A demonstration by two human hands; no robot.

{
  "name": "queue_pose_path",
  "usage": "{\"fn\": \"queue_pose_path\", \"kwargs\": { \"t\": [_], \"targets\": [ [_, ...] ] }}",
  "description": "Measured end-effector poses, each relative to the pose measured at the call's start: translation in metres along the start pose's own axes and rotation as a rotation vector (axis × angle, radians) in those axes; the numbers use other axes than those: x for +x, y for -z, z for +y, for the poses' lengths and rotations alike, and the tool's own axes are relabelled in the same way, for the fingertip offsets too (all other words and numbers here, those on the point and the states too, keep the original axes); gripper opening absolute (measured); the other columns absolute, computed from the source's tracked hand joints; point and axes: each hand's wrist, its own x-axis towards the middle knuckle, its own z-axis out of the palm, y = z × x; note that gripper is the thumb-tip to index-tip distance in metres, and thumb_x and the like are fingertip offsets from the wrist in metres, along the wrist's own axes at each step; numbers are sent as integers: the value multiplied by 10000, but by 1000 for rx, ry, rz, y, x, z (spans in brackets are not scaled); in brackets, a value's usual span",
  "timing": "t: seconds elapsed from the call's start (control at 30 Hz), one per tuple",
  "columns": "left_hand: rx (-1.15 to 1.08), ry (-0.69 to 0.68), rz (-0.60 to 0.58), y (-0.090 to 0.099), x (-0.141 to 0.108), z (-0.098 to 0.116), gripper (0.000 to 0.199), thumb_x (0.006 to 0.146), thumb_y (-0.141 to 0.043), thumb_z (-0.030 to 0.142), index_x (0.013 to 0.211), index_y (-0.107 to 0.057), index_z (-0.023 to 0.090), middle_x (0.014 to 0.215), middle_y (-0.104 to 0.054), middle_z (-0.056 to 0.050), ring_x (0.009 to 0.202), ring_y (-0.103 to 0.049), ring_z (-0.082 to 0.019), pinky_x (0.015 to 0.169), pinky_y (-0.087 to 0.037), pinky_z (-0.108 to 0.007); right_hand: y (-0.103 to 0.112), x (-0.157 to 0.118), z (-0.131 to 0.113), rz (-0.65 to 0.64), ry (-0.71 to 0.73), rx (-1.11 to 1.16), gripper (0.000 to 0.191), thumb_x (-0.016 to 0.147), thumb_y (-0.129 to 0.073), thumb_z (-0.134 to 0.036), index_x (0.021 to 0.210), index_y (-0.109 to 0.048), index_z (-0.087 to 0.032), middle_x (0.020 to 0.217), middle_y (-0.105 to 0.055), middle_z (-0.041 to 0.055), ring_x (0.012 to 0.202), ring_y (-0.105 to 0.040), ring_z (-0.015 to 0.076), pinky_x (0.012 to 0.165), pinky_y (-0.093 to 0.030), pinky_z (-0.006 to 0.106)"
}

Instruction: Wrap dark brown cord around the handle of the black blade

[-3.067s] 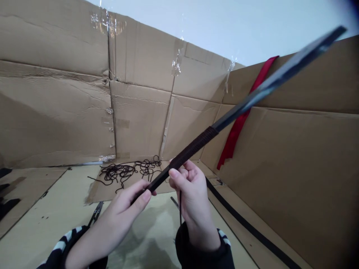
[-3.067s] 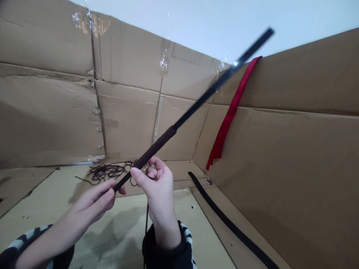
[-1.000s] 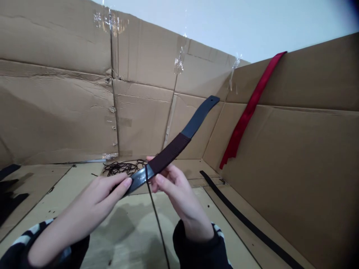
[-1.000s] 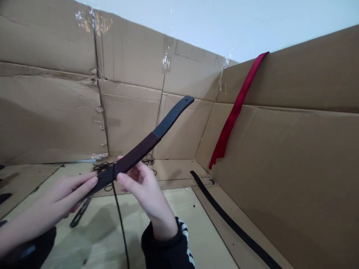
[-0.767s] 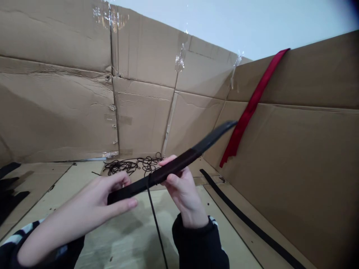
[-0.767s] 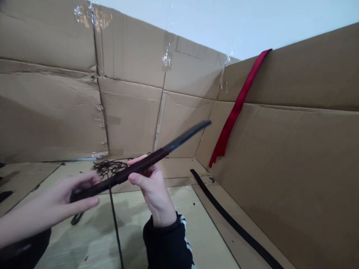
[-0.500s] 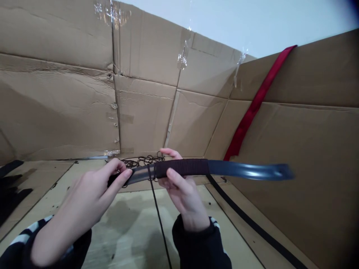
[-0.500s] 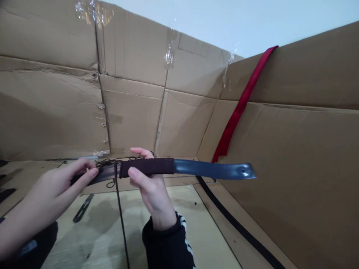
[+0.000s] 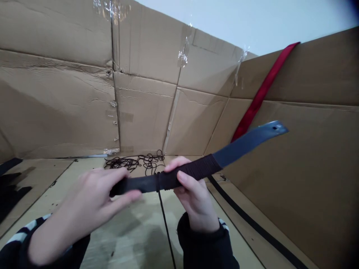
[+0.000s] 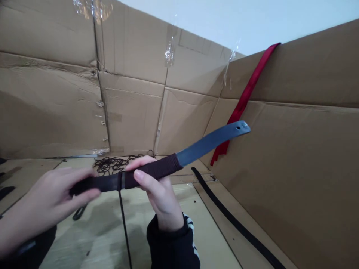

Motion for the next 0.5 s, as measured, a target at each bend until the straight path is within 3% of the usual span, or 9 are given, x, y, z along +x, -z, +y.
{"fn": "queue_pose_path", "kwargs": {
  "t": [0.07,0.13,0.2,0.27,0.33,0.4,0.5],
  "targets": [
    [-16,-60,55,-1,1,-1,403,824,-560,598,893,-607,203,751,-702,-35,602,-637,-193,558,-459,-290,2,0,-1,21,-26,68,215,712,-762,-416,722,-688,-215,561,-450,-60,437,-209,53,429,-163,206],
    [45,-168,227,-2,1,-2,320,851,-593,498,924,-625,189,892,-714,-79,750,-675,-221,672,-495,-316,5,1,-1,24,-39,117,258,717,-749,-473,757,-689,-225,478,-369,-89,412,-180,53,431,-155,205],
    [91,-221,327,-3,1,-2,208,904,-557,386,930,-639,196,886,-713,-77,756,-679,-212,675,-489,-313,6,2,0,18,-6,80,298,701,-752,-499,822,-712,-230,492,-424,-78,419,-246,63,440,-216,213],
    [52,-178,282,-4,0,-1,193,932,-511,368,940,-624,212,789,-710,-39,663,-671,-181,619,-479,-288,7,1,-1,61,77,-37,244,693,-772,-439,814,-733,-231,636,-576,-25,525,-428,94,521,-351,235],
    [-26,-100,192,-5,0,1,267,916,-505,464,985,-589,220,707,-697,-5,586,-657,-162,569,-477,-269,6,-1,-3,138,135,-120,149,720,-759,-354,830,-746,-254,792,-643,-2,699,-539,132,660,-427,259],
    [-80,-66,160,-6,0,3,437,812,-576,607,1031,-560,229,726,-711,-1,599,-668,-168,572,-495,-267,5,-2,-3,186,158,-123,112,765,-718,-309,872,-743,-287,819,-645,-14,758,-558,139,711,-436,259],
    [-108,-86,179,-7,0,5,459,725,-696,584,1026,-572,260,813,-743,4,658,-685,-169,615,-500,-260,4,-3,-3,209,194,-111,75,803,-686,-293,862,-731,-301,844,-633,-28,745,-540,120,700,-427,238]
  ]
}}
